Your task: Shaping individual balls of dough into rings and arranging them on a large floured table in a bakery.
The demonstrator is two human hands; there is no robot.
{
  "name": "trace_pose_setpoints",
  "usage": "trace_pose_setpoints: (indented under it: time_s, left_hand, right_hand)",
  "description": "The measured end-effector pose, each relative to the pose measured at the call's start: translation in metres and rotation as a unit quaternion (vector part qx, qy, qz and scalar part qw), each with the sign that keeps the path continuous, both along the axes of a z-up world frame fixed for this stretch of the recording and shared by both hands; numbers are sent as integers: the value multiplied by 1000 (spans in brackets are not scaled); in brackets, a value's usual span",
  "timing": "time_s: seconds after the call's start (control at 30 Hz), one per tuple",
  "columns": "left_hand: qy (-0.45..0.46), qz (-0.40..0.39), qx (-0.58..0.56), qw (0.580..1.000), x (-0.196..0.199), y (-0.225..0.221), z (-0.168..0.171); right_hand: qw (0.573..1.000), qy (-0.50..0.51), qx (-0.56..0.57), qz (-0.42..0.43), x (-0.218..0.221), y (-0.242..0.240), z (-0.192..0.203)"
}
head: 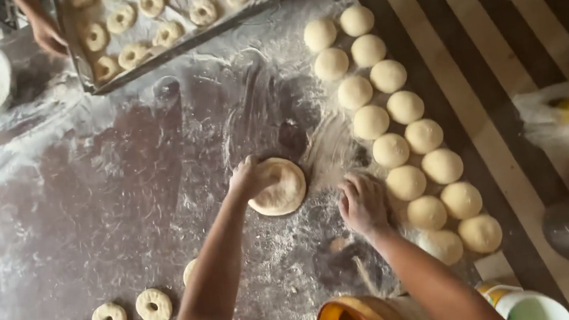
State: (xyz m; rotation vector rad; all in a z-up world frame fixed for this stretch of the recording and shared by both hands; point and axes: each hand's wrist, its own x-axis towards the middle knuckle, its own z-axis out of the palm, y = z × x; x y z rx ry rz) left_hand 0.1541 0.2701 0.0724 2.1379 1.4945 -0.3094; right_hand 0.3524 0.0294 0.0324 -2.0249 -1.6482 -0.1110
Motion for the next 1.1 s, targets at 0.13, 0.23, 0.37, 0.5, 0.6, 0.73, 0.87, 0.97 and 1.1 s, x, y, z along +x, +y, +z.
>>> trace_pose_setpoints:
  time_s: [0.13,0.23,0.37,0.5,0.6,0.73,0.87,0.97,1.1]
  left_hand:
    - [-42,-8,-139,989,-11,6,-9]
    - [-180,-123,60,974,-21,-6,-1]
    - [-251,-82,-48,963,-24,-38,42]
    - [-70,-214,75,971,-31,-106,82]
    - [-122,-271,171,940,-62,-154,52]
    - [-226,-141,170,949,-109,-200,33]
    - [-236,149,203,939,-168,-223,-31]
    - [-198,182,290,918,-185,-246,-60]
    - [-154,112,364,912,-189,-250,-59]
  right_hand:
    - [1000,-1,12,15,3,2,-11]
    - [999,43,-1,2,3,3,-13]
    - [999,0,-33,3,8,2,-22]
    - [999,6,-37,12,3,-3,-17]
    - [999,-48,-24,0,4,1,-15]
    - [999,-16,1,29,4,1,-22]
    - [987,87,21,136,-21,38,-20]
    - [962,67,15,263,-55,82,8]
    - [956,-7,-102,277,-83,125,38]
